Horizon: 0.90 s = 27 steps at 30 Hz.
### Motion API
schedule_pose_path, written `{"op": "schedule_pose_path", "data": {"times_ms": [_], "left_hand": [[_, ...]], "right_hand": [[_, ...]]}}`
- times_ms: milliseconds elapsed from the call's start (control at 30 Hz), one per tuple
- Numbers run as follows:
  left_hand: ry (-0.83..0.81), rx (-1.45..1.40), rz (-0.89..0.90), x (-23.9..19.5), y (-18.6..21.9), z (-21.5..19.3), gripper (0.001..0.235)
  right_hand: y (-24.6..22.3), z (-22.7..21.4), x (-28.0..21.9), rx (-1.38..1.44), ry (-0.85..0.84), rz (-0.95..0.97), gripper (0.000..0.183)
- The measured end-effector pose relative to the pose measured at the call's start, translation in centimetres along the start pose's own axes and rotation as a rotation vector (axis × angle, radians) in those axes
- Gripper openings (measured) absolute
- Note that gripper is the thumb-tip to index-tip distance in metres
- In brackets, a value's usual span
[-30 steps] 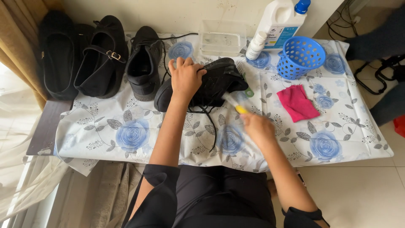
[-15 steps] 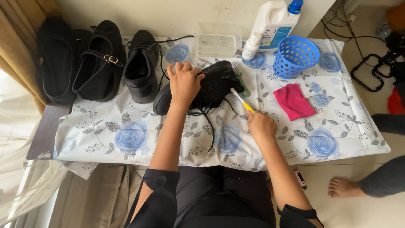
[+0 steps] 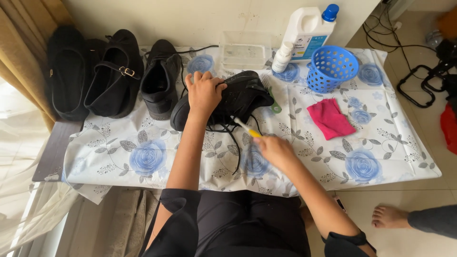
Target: The person scrubs a black shoe with a toothbrush on a table covered with a floral cloth. They hold the shoe with one hand and scrub the upper and side areas with the other. Other shoes, a cleaning bottle, and a cloth are visible on the table.
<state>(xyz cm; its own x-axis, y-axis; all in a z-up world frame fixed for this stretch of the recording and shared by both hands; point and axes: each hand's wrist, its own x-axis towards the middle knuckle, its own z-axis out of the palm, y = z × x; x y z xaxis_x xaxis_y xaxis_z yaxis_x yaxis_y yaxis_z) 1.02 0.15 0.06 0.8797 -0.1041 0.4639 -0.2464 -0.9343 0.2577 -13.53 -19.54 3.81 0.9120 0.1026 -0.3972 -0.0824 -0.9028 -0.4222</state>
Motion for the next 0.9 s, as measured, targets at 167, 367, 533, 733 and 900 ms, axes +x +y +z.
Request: {"op": "schedule_pose_path", "data": {"times_ms": [167, 367, 533, 733, 900], "left_hand": [[-0.018, -0.001, -0.006, 0.4, -0.3, -0.1, 0.02], [-0.033, -0.007, -0.016, 0.6, -0.5, 0.1, 0.021], [-0.045, -0.023, -0.011, 0.2, -0.2, -0.1, 0.021], [-0.047, -0.012, -0.014, -0.2, 0.4, -0.4, 0.021], [-0.032, -0.016, -0.005, -0.4, 1.0, -0.9, 0.02]], "right_hand": [[2.9, -1.1, 3.5, -0.125, 0.136, 0.09, 0.048], [1.4, 0.5, 2.3, -0.025, 0.019, 0.108, 0.048], [2.8, -0.6, 4.3, -0.15, 0.159, 0.214, 0.051], [-2.2, -1.3, -0.9, 0.05, -0.075, 0.028, 0.046], [6.0, 0.1, 8.9, -0.312, 0.388, 0.118, 0.05]]}}
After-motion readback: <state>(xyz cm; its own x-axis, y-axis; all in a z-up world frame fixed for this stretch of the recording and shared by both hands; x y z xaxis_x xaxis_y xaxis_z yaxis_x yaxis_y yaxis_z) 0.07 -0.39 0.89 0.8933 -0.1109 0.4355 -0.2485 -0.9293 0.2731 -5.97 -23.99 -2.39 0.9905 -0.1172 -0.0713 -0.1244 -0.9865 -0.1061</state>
